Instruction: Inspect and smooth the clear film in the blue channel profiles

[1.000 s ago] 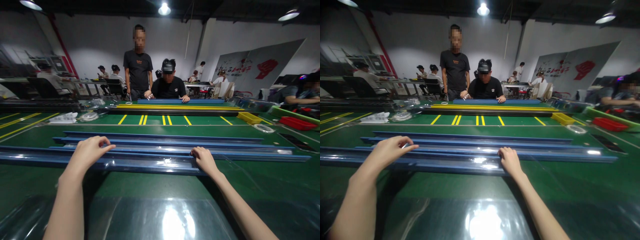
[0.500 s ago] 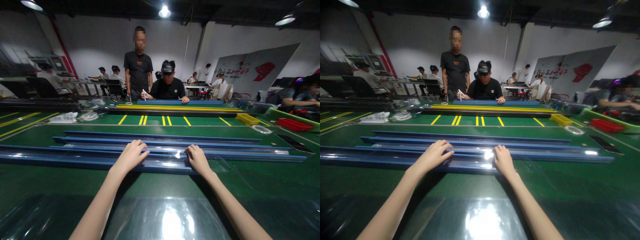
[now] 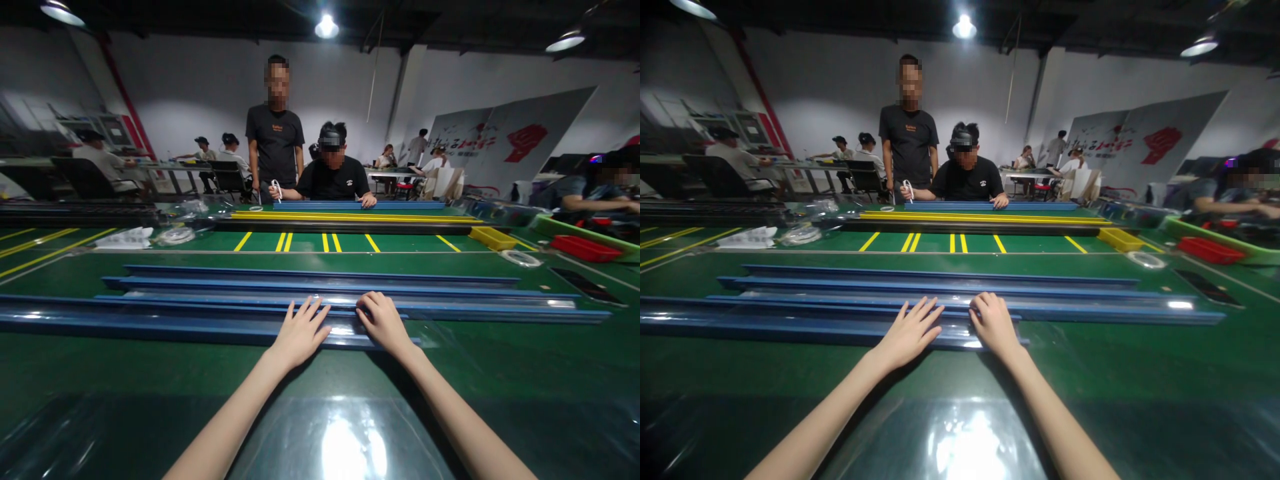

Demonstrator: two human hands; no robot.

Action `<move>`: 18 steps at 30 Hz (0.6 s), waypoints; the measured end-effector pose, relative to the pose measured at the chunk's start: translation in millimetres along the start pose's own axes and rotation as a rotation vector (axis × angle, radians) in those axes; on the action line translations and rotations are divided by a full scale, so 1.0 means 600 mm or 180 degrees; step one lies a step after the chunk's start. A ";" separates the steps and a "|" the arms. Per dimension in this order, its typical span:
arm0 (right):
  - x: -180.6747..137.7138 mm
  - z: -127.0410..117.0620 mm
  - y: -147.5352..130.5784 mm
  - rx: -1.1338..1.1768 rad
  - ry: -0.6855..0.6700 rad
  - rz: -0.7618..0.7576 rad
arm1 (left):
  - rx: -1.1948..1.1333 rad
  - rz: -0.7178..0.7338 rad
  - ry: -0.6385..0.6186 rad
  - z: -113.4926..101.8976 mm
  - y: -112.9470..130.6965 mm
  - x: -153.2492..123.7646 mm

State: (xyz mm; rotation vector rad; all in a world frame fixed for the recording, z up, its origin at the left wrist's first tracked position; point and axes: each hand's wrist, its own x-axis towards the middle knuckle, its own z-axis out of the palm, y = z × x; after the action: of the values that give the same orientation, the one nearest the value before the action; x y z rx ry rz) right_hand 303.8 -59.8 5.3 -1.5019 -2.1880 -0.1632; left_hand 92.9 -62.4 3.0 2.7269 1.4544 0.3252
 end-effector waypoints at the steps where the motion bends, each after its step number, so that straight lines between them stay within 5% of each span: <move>1: -0.002 -0.003 -0.002 0.0011 0.0042 -0.0040 | -0.0028 -0.0014 -0.0053 -0.002 -0.001 0.000; 18: -0.056 -0.046 0.053 0.0015 -0.0216 0.0350 | -0.0413 -0.0505 -0.1190 -0.056 -0.078 -0.014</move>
State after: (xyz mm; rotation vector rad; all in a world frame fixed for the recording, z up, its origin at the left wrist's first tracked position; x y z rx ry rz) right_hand 350.6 -85.6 9.4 -1.6427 -2.1494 -0.0719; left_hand 43.7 -45.3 28.5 2.3863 1.4694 -0.0902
